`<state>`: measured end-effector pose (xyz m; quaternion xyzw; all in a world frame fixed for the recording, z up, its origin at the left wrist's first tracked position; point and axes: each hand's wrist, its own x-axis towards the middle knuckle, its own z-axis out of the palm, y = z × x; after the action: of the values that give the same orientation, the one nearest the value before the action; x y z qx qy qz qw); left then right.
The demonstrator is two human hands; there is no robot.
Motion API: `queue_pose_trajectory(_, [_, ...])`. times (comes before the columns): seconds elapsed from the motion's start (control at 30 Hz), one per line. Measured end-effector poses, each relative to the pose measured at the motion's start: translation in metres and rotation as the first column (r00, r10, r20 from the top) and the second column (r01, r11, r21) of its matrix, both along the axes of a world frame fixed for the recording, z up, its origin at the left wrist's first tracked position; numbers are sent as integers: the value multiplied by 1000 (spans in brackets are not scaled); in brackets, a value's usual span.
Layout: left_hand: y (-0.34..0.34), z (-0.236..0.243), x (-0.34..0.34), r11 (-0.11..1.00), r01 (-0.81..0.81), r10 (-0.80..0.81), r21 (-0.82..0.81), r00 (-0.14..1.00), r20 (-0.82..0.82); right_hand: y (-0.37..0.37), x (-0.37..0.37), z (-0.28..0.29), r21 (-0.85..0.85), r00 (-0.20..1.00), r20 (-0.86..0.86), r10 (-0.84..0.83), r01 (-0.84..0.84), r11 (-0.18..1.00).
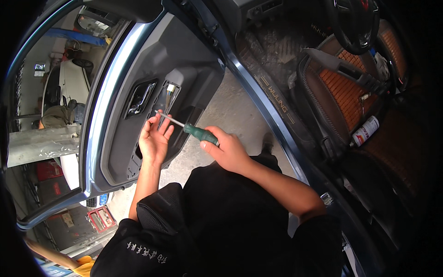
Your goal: The person removes the door panel trim and weather stripping from a car door, then uses a screwdriver to detach the door handle assembly. They spray lubricant into the door mechanism and reattach the handle.
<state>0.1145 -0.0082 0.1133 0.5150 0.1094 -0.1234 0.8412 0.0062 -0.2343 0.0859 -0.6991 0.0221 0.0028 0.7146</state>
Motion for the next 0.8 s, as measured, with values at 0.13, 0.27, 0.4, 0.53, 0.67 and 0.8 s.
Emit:
queue_pose_trajectory(0.13, [19, 5, 26, 472, -61, -308, 879, 923, 229, -1, 14, -4, 74, 998, 2, -56, 56, 996])
queue_pose_trajectory(0.27, [5, 34, 52, -282, -273, -616, 920, 787, 45, 10, 35, -3, 100, 998, -23, -61, 63, 993])
queue_pose_trajectory(0.4, [22, 25, 70, -494, -381, -662, 782, 747, -55, 28, 61, -11, 120, 997, 10, -81, 79, 990])
queue_pose_trajectory(0.53, [35, 25, 64, -517, -465, -713, 719, 698, -62, 39, 79, -13, 132, 999, 7, -38, 37, 991])
queue_pose_trajectory(0.67, [36, 28, 59, -512, -489, -734, 707, 676, -65, 53, 91, -20, 109, 1000, 7, -15, 14, 994])
queue_pose_trajectory(0.8, [37, 34, 60, -520, -486, -741, 703, 666, -87, 64, 89, -21, 153, 1000, 11, -21, 19, 988])
